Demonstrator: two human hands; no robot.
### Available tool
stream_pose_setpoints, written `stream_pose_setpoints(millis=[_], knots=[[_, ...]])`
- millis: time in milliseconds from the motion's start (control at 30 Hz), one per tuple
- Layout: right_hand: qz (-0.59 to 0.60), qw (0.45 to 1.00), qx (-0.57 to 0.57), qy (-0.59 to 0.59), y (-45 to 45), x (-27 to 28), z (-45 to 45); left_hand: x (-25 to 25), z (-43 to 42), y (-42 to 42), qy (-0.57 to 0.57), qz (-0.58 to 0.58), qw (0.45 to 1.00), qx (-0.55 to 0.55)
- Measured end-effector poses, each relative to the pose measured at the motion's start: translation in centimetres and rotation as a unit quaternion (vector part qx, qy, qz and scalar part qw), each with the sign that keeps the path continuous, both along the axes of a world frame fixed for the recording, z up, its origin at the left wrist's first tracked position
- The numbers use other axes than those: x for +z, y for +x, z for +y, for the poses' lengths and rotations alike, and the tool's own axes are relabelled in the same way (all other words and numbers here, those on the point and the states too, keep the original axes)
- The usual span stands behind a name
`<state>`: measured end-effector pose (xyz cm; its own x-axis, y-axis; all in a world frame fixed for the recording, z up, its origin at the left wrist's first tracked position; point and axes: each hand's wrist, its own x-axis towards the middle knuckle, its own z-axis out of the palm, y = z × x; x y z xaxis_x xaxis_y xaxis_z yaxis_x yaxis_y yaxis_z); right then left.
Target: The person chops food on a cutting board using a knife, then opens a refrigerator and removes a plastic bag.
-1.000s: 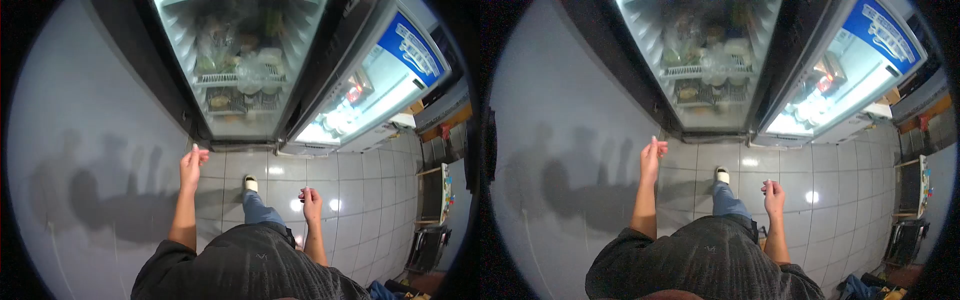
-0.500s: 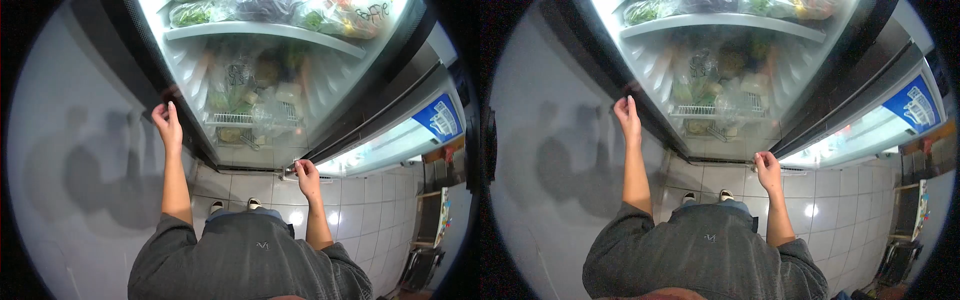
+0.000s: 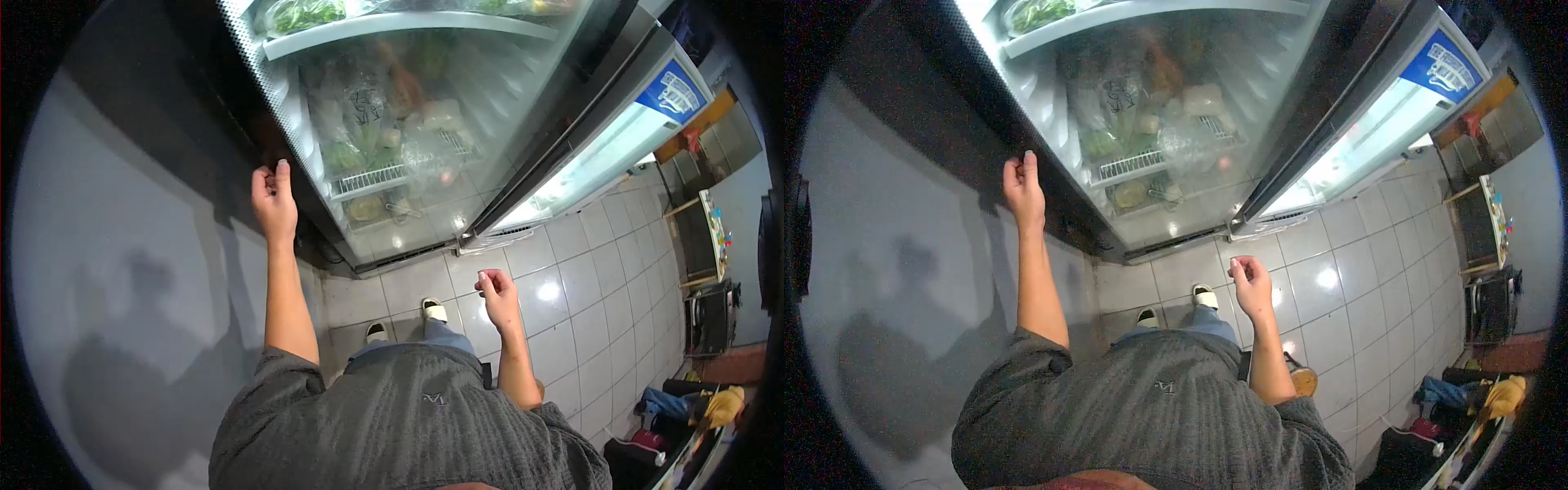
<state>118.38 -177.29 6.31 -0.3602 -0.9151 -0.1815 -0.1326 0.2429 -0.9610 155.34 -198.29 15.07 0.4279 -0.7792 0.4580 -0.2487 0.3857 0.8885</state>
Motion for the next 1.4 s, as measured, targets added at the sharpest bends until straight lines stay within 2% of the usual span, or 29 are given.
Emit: stream_pose_setpoints(millis=[233,500,567,700,867,933,1000,1233,1400], knots=[[-0.003,1.000,0.018,0.001,3.5,0.2,4.7,0.5,1.3,-0.1,-0.007,0.016,0.999,-0.034],[0.000,1.000,0.008,-0.020,0.5,0.0,10.1,0.1,14.2,-3.4,0.021,0.012,0.999,-0.039],[0.006,0.998,0.048,-0.045,-0.5,0.1,11.9,-1.0,17.6,-4.5,-0.025,0.035,0.995,-0.085],[0.028,0.994,0.082,-0.067,-3.1,0.2,16.3,-0.6,25.5,-8.4,-0.036,0.111,0.980,-0.160],[0.034,0.992,0.087,-0.084,-5.5,1.1,20.9,-0.4,32.4,-11.6,0.025,0.098,0.960,-0.262],[0.025,0.992,0.086,-0.088,-6.1,1.4,22.3,-1.0,33.7,-11.8,0.032,0.088,0.968,-0.235],[0.078,0.988,0.099,-0.092,-6.7,2.0,23.3,-1.3,34.8,-11.9,0.033,0.107,0.977,-0.184],[0.076,0.984,0.098,-0.130,-9.1,2.2,26.0,-1.3,37.7,-11.7,0.062,0.101,0.984,-0.132],[0.088,0.985,0.007,-0.151,-13.2,0.9,26.9,-2.0,38.9,-12.1,0.090,0.095,0.982,-0.137]])
